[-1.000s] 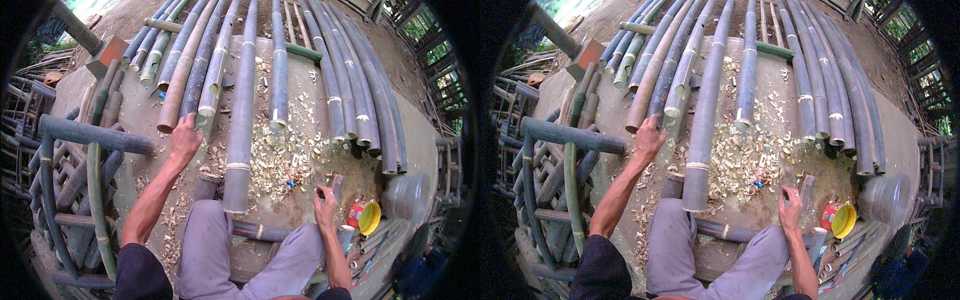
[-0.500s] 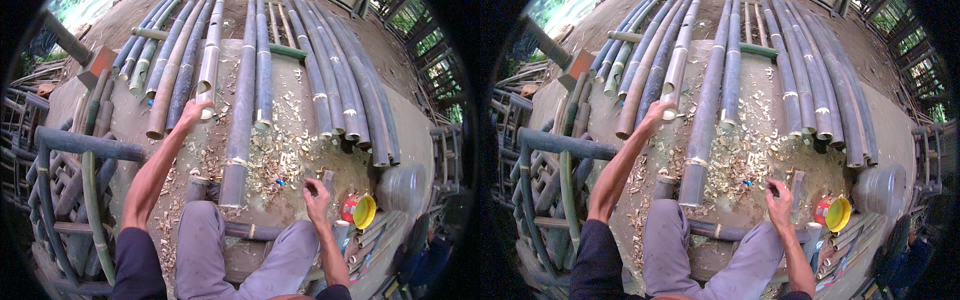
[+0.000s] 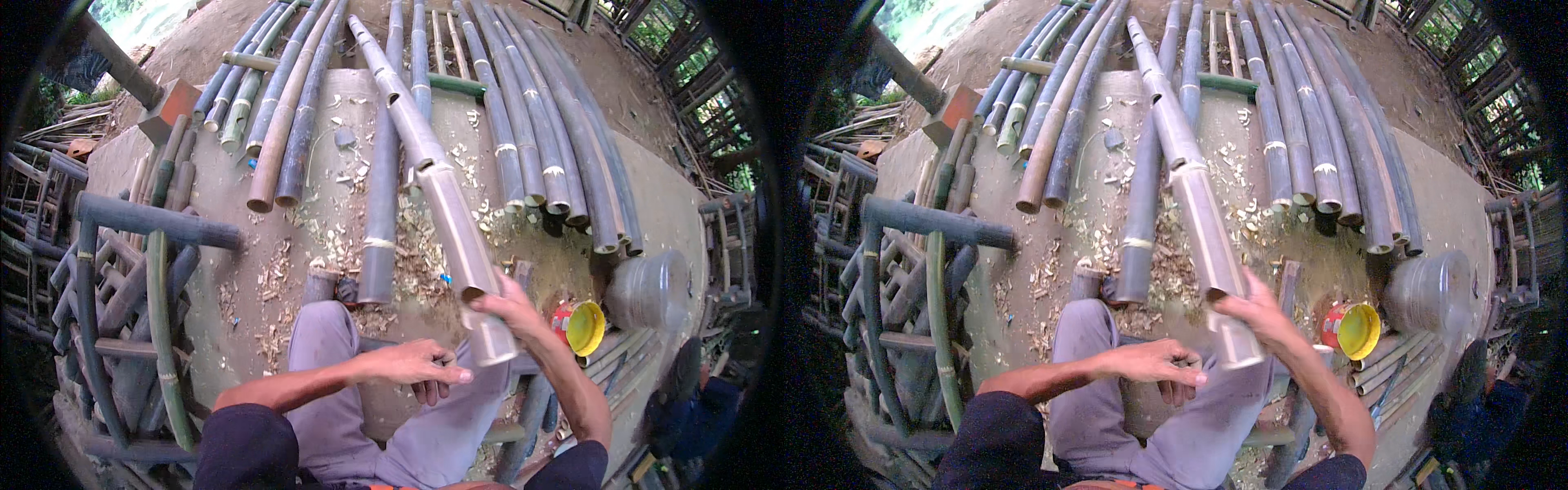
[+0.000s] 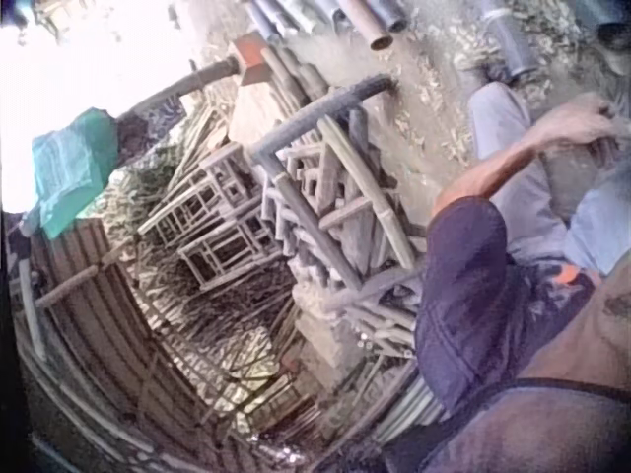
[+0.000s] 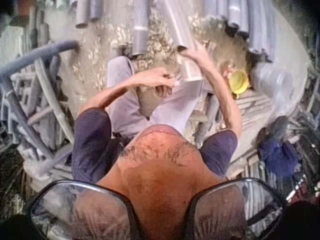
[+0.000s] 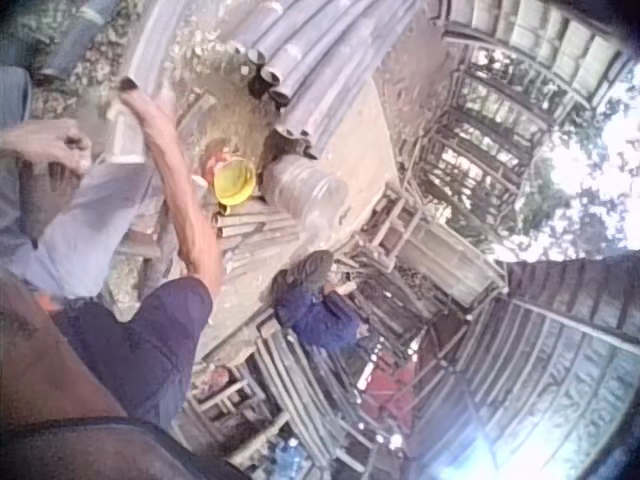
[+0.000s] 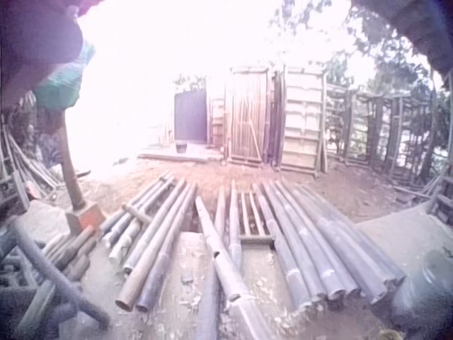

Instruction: The person assembles bamboo poles into a structural frame by hand and with a hammer, fitting hollow sections over pegs and checking alignments.

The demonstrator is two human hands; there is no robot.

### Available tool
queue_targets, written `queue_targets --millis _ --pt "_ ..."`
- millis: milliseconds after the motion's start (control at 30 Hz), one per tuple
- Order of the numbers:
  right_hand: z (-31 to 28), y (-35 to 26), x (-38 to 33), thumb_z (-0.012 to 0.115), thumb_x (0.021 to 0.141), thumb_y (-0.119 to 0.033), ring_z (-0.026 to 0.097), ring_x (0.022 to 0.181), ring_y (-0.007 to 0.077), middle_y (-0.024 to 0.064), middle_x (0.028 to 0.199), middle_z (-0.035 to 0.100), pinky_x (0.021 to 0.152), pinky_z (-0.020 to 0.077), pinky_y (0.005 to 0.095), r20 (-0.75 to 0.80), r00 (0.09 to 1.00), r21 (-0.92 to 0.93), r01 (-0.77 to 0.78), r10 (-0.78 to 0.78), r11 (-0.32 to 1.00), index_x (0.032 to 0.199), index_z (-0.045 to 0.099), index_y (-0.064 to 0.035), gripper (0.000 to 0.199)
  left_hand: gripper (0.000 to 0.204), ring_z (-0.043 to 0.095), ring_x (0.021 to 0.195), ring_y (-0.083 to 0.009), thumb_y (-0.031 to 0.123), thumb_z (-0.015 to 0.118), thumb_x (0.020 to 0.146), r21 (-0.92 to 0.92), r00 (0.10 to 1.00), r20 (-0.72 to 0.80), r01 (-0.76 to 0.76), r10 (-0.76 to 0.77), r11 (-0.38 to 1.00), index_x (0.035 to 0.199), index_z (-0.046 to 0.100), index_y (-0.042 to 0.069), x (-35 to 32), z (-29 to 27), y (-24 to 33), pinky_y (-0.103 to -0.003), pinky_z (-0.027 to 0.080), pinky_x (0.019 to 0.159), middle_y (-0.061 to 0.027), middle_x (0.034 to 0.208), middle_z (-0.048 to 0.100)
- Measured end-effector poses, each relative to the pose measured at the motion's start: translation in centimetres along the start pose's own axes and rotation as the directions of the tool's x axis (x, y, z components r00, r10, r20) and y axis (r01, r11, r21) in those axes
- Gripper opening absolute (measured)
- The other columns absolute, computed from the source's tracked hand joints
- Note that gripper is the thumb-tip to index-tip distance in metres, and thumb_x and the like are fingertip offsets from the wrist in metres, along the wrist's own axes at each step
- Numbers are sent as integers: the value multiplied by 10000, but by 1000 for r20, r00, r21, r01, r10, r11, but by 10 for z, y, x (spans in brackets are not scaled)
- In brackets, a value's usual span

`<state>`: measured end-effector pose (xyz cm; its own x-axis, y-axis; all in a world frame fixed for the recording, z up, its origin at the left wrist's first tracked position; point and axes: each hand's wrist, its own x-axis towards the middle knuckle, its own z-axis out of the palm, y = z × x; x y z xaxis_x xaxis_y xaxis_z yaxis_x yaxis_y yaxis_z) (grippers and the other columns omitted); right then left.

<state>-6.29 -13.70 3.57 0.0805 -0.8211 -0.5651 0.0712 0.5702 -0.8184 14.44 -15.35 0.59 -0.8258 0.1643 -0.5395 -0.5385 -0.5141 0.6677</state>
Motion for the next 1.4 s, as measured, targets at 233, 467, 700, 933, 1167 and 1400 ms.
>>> queue_targets --millis 233,467,700,933,1167,1400 --pt "-29 36 -150 741 638 -262 533 1107 210 155 1242 526 961 409 326 -102 994 -319 10 -45 948 1371 326 23 889 782 598 930 -293 542 629 789 -693 796 -489 -603 356 396 1311 354 28 73 -48 -2 -489 468 890 -159 1125 558" --pt "18 90 -258 842 557 -291 512 1157 294 219 1252 506 989 398 363 -329 928 -456 -321 178 830 1400 276 -11 1054 651 607 878 -265 526 631 752 -535 665 -717 -717 208 446 1132 499 14 118 -44 2 -451 524 775 -143 931 597" --pt "61 187 -334 707 662 -76 580 905 448 267 1135 563 754 484 462 -487 814 -271 -485 316 832 1470 137 -146 991 544 623 824 -240 392 669 732 -614 765 -631 -593 127 521 1092 520 13 117 44 -38 -414 543 747 -135 902 597" --pt "101 244 -343 733 679 -160 582 1015 367 264 1169 545 819 481 440 -648 717 -44 -374 258 926 1462 152 -144 975 493 635 778 -224 380 672 732 -580 807 -559 -545 190 606 1032 552 7 158 59 0 -410 554 679 -129 876 624" --pt "81 216 -326 804 579 -210 553 1079 329 238 1199 536 912 440 404 -670 719 -145 -369 183 918 1398 265 -58 992 501 631 722 -214 379 686 738 -579 825 -541 -506 162 639 1061 529 30 204 54 2 -394 554 640 -117 849 627" --pt "30 182 -255 838 546 -255 572 1060 277 209 1224 539 928 449 384 -608 771 -147 -342 188 928 1357 336 20 993 512 550 1038 -224 275 659 828 -145 669 -654 -568 352 810 1241 460 48 204 18 9 -396 472 896 -145 1182 539"
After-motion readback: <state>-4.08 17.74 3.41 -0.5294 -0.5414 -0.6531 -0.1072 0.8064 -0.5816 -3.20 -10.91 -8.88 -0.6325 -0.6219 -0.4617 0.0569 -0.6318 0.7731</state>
